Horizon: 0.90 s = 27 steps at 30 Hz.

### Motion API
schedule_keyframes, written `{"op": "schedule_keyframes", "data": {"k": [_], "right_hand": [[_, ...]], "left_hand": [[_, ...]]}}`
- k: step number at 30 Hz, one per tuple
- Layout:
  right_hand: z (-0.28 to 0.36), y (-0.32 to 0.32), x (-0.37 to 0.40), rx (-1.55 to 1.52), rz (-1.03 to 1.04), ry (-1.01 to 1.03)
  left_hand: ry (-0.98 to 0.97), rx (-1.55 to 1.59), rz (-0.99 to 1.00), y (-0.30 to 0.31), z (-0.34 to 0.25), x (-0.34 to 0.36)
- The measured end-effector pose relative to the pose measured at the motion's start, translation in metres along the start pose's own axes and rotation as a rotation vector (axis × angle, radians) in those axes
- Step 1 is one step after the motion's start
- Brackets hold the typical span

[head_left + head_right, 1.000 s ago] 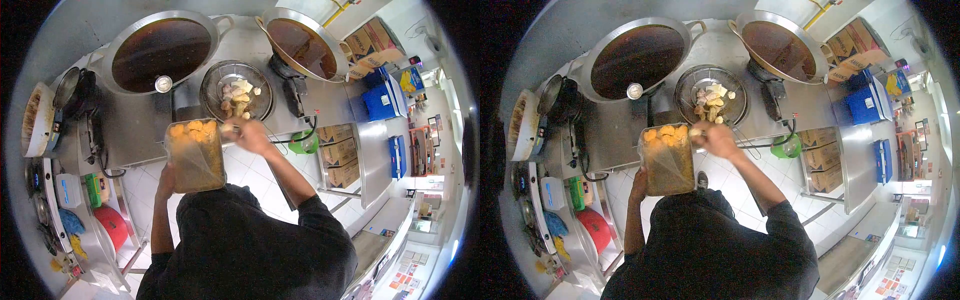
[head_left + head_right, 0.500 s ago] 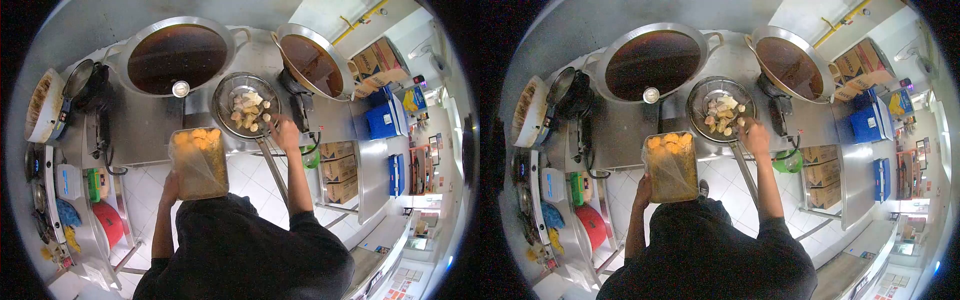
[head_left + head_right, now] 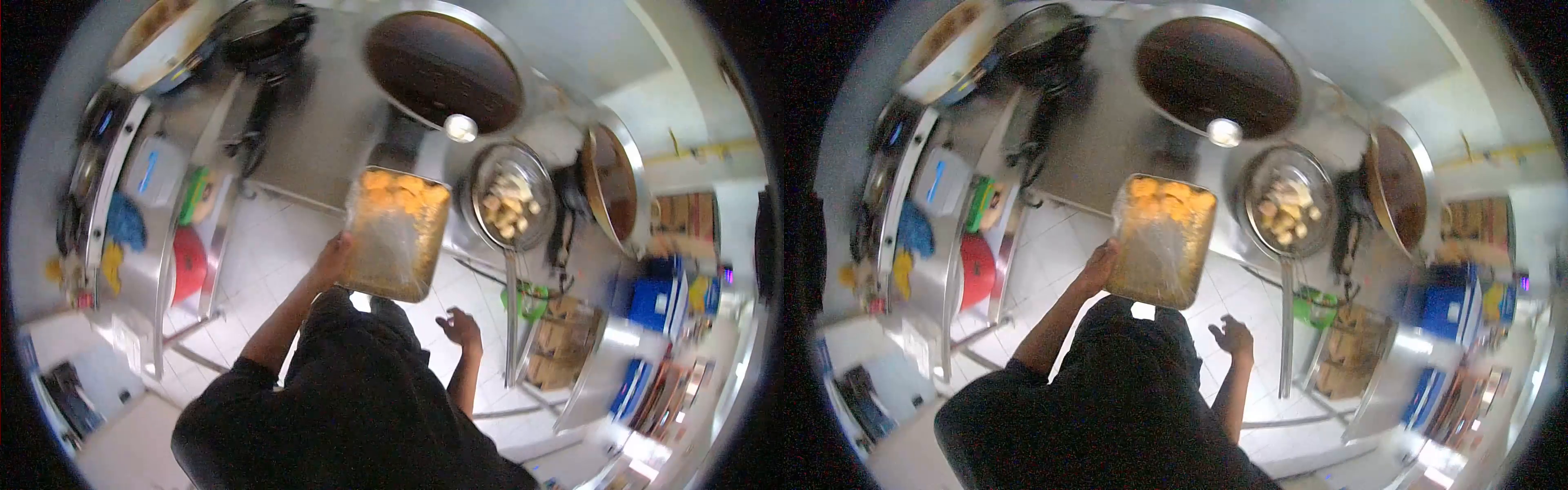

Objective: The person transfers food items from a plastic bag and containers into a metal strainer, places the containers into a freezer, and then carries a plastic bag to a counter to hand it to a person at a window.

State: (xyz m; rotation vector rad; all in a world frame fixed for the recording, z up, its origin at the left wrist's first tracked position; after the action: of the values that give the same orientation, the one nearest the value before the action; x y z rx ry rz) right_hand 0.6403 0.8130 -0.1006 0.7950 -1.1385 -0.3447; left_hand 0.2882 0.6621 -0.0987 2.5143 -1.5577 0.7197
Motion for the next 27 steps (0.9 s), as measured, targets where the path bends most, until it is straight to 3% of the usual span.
{"op": "schedule_keyframes", "data": {"k": [3, 6, 12, 17, 21, 27], "right_hand": [[0.013, -0.016, 0.005, -0.094, -0.002, 0.033], [0.031, -0.033, -0.010, -0.024, -0.004, 0.143], [0.096, -0.053, -0.051, -0.022, 0.018, 0.437], [0.162, -0.097, -0.072, -0.033, -0.021, 0.732], [0.217, -0.161, -0.077, 0.115, 0.061, 0.709], [0.345, -0.224, -0.023, 0.029, 0.299, 0.825]], "left_hand": [[-0.048, 0.103, 0.025, 0.034, 0.033, 0.015], [-0.007, 0.126, -0.201, 0.056, 0.019, 0.070], [-0.035, 0.419, -0.517, 0.109, 0.068, 0.190], [-0.071, 0.567, -0.909, 0.158, 0.170, 0.292], [-0.139, 0.638, -1.118, 0.202, 0.215, 0.365], [-0.209, 0.731, -1.205, 0.295, 0.232, 0.404]]}}
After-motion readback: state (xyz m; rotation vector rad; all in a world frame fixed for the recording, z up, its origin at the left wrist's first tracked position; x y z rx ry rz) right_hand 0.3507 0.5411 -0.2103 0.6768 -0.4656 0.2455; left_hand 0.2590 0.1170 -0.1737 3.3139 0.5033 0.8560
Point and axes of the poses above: each hand's wrist, its own x-axis away from the middle knuckle, its own y-axis out of the back of the hand, z = x × y, the point moved 2 cm from there along -x, towards the middle knuckle, and after that the axes turned 2 degrees about y, right-handed, at the moved point
